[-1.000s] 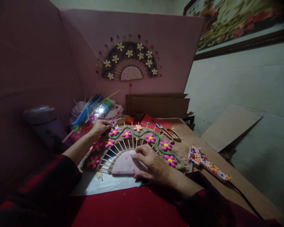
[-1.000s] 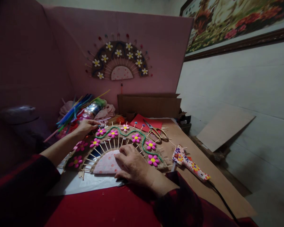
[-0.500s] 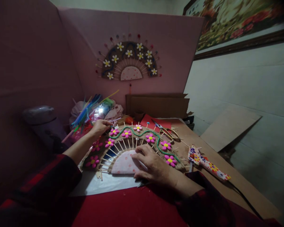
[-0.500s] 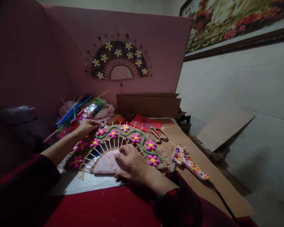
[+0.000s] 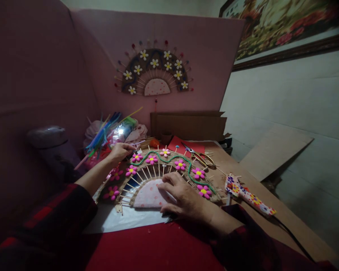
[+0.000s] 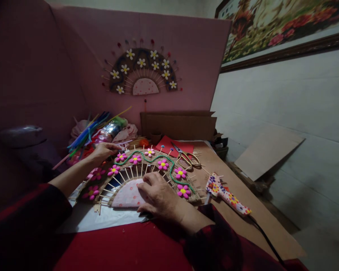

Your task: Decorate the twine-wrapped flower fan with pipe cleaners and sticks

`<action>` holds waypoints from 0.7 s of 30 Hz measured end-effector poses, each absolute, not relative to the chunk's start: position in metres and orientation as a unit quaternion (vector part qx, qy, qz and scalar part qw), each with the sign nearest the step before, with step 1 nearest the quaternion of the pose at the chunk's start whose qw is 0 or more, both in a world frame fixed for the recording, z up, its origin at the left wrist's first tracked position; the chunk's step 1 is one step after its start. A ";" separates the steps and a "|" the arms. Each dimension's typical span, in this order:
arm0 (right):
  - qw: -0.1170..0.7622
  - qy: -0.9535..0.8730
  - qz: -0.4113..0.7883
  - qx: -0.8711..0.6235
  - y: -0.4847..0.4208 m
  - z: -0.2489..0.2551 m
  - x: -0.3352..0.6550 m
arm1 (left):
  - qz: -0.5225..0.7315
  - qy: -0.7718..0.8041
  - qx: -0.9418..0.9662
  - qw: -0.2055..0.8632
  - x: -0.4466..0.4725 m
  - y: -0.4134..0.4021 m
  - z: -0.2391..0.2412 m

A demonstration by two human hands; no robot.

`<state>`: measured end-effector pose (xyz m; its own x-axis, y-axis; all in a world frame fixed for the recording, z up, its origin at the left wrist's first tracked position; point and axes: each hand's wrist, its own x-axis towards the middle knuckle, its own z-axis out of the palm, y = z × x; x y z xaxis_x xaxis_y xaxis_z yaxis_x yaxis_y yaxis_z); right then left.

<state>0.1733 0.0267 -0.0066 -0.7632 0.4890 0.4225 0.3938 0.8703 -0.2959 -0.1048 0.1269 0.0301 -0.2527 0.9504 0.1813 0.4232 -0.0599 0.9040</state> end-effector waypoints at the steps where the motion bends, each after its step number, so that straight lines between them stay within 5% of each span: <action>1: 0.250 -0.934 0.095 -0.236 0.027 -0.006 0.173 | 0.481 0.628 0.547 0.273 -0.105 0.127 0.029; 21: 0.253 -0.934 0.097 -0.233 0.028 -0.010 0.173 | 0.472 0.633 0.548 0.276 -0.106 0.128 0.030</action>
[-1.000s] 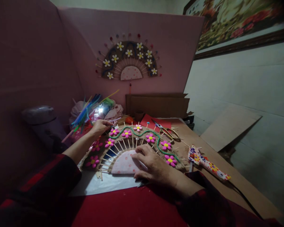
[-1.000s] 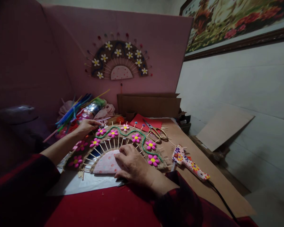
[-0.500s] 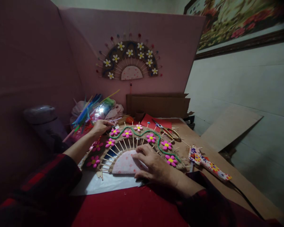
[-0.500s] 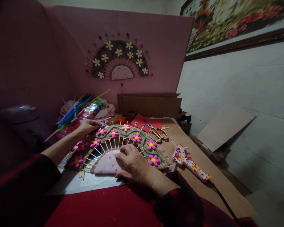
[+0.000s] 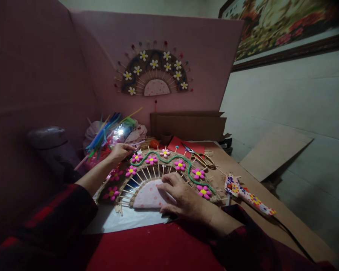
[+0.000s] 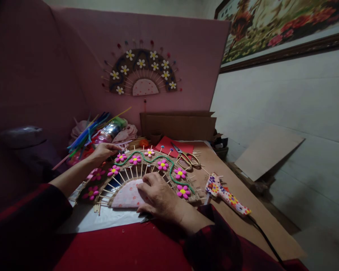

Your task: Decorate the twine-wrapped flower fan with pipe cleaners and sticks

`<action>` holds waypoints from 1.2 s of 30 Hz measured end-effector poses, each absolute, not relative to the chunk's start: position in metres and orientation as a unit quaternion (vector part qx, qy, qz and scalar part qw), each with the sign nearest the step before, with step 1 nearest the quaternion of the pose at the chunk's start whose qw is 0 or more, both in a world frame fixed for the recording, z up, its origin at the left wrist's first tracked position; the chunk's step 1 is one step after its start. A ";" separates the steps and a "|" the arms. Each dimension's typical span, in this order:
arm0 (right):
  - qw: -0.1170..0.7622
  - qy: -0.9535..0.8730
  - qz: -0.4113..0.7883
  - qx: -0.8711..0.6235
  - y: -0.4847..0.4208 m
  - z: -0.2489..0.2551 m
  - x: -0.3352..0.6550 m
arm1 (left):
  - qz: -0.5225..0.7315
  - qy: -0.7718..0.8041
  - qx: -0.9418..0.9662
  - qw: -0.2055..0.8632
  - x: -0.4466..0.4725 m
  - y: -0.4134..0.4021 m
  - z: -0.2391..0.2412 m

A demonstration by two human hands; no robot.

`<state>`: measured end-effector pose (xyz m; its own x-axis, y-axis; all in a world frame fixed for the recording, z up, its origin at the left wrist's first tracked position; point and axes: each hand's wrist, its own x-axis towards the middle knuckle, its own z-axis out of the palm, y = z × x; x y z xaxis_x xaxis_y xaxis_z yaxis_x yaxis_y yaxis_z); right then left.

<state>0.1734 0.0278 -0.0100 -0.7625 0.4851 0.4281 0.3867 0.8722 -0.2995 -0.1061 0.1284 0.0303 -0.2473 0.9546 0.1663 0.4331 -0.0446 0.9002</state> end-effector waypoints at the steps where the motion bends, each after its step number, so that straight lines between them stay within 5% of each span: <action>1: 0.255 -0.934 0.096 -0.233 0.028 -0.010 0.173 | 0.472 0.633 0.548 0.276 -0.106 0.128 0.031; 36: 0.260 -0.934 0.094 -0.225 0.028 -0.009 0.173 | 0.494 0.622 0.564 0.226 -0.116 0.132 0.023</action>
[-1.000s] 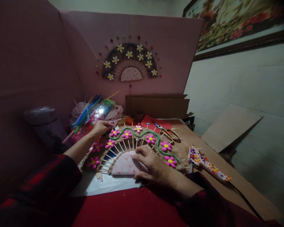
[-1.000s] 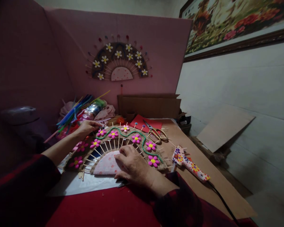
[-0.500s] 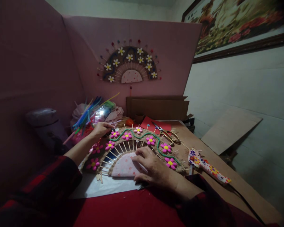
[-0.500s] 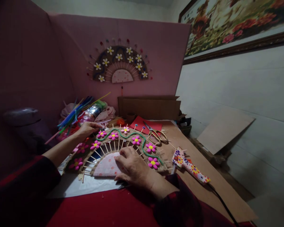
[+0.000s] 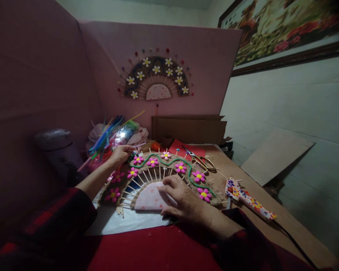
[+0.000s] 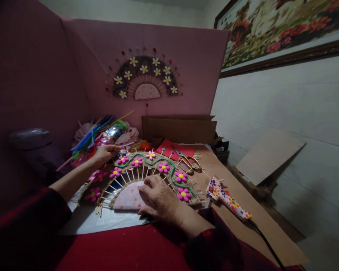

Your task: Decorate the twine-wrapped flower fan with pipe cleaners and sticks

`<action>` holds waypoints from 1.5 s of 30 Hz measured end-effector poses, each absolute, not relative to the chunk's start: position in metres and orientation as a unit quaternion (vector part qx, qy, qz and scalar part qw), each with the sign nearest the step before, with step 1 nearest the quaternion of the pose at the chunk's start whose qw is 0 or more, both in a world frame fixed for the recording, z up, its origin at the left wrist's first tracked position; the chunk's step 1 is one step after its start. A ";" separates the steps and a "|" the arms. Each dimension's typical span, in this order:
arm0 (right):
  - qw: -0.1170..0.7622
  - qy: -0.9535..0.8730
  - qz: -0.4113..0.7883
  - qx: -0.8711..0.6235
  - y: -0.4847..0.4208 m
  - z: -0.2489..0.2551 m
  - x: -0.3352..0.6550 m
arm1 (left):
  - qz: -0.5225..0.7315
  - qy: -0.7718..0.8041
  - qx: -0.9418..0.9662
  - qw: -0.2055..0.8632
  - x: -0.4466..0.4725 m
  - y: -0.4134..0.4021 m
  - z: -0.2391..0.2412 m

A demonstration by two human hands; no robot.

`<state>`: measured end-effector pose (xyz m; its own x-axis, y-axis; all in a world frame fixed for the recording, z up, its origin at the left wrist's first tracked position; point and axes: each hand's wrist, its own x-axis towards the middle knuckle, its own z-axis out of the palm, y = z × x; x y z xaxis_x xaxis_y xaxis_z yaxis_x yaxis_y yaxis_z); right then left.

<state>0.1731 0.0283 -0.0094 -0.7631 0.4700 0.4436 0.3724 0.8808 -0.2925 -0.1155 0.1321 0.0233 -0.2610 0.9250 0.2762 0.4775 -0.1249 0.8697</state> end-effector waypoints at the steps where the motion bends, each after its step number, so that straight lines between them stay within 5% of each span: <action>1: 0.260 -0.934 0.092 -0.225 0.028 -0.009 0.173 | 0.496 0.623 0.563 0.221 -0.117 0.133 0.023; 45: 0.264 -0.934 0.089 -0.226 0.029 -0.011 0.173 | 0.489 0.645 0.512 0.287 -0.100 0.126 0.030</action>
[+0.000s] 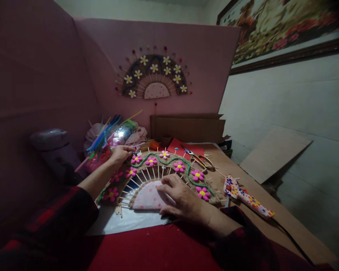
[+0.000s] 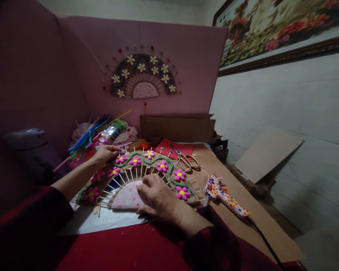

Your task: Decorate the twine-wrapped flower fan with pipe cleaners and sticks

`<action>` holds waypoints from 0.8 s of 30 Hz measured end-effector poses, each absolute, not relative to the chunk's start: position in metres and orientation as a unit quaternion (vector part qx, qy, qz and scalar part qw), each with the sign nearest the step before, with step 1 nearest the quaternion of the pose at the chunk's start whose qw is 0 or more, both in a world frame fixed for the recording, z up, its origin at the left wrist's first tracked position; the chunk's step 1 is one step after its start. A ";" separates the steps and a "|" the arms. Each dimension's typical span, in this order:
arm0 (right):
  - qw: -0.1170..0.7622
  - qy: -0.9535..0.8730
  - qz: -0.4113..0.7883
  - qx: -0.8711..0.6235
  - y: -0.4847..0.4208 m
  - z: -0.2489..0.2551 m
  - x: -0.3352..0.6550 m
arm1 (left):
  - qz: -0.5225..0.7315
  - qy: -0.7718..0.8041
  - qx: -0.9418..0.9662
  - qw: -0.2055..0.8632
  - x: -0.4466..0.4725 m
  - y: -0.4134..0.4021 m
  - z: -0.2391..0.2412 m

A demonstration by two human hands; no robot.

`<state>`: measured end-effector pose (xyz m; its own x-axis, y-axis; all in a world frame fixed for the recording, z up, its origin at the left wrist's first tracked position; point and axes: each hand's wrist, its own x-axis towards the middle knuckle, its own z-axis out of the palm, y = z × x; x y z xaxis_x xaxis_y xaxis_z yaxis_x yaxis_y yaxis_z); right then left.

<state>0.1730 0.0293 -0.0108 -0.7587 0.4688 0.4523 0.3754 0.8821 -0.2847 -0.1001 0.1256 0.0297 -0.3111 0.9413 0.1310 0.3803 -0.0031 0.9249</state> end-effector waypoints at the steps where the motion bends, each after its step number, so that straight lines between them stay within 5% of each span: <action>1: 0.264 -0.934 0.088 -0.226 0.029 -0.011 0.173 | 0.493 0.644 0.511 0.286 -0.101 0.126 0.029; 24: 0.255 -0.934 0.093 -0.231 0.028 -0.008 0.173 | 0.573 0.608 0.458 0.305 -0.099 0.122 0.023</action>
